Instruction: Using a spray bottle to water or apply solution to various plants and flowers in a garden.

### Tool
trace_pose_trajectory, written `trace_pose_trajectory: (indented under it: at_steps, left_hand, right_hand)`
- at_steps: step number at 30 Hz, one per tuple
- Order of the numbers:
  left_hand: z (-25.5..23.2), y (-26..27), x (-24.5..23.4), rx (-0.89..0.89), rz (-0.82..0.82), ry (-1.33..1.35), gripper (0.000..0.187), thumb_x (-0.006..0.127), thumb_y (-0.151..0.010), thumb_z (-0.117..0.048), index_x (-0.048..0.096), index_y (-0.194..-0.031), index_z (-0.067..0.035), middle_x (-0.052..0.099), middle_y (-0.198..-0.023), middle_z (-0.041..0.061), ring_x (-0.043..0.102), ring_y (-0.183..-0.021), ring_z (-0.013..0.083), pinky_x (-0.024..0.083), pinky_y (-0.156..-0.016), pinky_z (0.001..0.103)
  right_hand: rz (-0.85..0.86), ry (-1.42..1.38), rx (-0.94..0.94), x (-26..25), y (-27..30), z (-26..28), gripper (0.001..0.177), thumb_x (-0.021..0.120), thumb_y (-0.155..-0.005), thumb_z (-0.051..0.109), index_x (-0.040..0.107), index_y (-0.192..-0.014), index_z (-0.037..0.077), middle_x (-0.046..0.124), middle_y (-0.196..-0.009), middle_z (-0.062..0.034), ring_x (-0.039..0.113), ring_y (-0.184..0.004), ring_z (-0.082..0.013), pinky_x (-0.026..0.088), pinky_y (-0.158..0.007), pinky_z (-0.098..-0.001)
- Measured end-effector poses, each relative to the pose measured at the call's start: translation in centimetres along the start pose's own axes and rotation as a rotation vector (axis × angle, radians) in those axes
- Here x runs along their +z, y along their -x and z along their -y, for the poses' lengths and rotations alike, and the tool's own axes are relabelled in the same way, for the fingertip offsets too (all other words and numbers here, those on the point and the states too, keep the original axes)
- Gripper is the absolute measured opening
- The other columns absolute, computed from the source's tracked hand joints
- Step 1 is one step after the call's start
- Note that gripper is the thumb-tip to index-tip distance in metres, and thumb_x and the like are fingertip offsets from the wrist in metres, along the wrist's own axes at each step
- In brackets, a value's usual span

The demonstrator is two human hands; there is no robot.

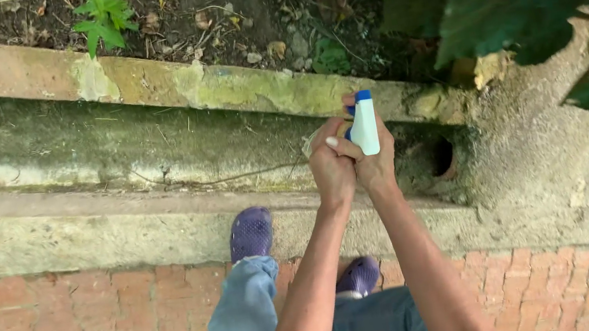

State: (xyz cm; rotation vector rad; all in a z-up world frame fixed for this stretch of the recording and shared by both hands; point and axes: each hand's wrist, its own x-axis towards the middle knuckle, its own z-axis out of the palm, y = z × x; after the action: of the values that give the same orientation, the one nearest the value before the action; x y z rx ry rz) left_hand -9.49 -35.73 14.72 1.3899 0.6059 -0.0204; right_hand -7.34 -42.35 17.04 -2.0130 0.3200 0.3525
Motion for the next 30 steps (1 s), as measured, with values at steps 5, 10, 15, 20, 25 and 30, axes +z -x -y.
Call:
trace_pose_trajectory:
  at_steps: [5,10,15,20,25,30]
  left_hand:
    - [8.4,-4.0,1.4,0.137,-0.085,-0.224,0.02,0.054,-0.097,-0.002,0.071,-0.105,0.006,0.069,-0.109,0.021,0.067,-0.103,0.0321,0.059,-0.086,0.045]
    - [9.7,-7.6,2.5,0.009,-0.05,-0.308,0.021,0.056,-0.1,-0.009,0.073,-0.1,0.003,0.075,-0.109,0.017,0.071,-0.104,0.0281,0.061,-0.091,0.043]
    - [8.0,-10.1,2.9,-0.104,-0.022,-0.061,0.028,0.055,-0.098,-0.013,0.074,-0.119,-0.009,0.073,-0.123,0.013,0.075,-0.098,0.025,0.065,-0.081,0.039]
    - [11.7,-11.0,4.4,0.054,-0.053,-0.096,0.036,0.057,-0.092,-0.001,0.076,-0.123,-0.006,0.075,-0.119,0.016,0.072,-0.105,0.0253,0.057,-0.087,0.035]
    - [16.8,-11.8,5.9,-0.067,0.036,-0.074,0.022,0.056,-0.101,-0.007,0.076,-0.096,-0.001,0.074,-0.129,0.007,0.077,-0.089,0.0227,0.062,-0.066,0.037]
    - [13.3,-9.4,2.5,-0.036,-0.043,0.047,0.021,0.06,-0.095,0.0,0.076,-0.106,-0.005,0.076,-0.11,0.017,0.073,-0.096,0.0255,0.06,-0.082,0.035]
  right_hand:
    - [0.01,-0.23,-0.206,2.4,-4.6,-5.6,0.078,0.094,-0.072,0.028,0.059,-0.141,0.015,0.061,-0.136,-0.0039,0.06,-0.122,-0.0185,0.052,-0.103,-0.039]
    - [0.04,-0.446,-0.095,4.2,-8.2,-7.0,0.067,0.096,-0.067,0.025,0.064,-0.124,0.01,0.063,-0.125,-0.0042,0.061,-0.09,-0.0179,0.055,-0.084,-0.0352]
    - [-0.029,-0.31,-0.023,4.4,-11.9,-10.5,0.056,0.092,-0.068,0.026,0.067,-0.115,0.008,0.066,-0.088,-0.006,0.062,-0.079,-0.017,0.053,-0.071,-0.032]
    - [-0.132,-0.355,-0.041,4.5,-13.3,-13.6,0.048,0.094,-0.07,0.022,0.068,-0.106,0.005,0.069,-0.093,-0.0047,0.068,-0.085,-0.0184,0.059,-0.075,-0.0335]
    - [-0.222,-0.366,0.08,4.3,-13.0,-14.5,0.052,0.094,-0.066,0.024,0.063,-0.103,0.007,0.067,-0.092,-0.0052,0.071,-0.085,-0.0193,0.066,-0.074,-0.0368]
    - [-0.082,-0.201,-0.144,5.7,-9.7,-11.9,0.07,0.093,-0.068,0.035,0.065,-0.128,0.013,0.066,-0.114,-0.0048,0.066,-0.1,-0.0156,0.057,-0.089,-0.0338]
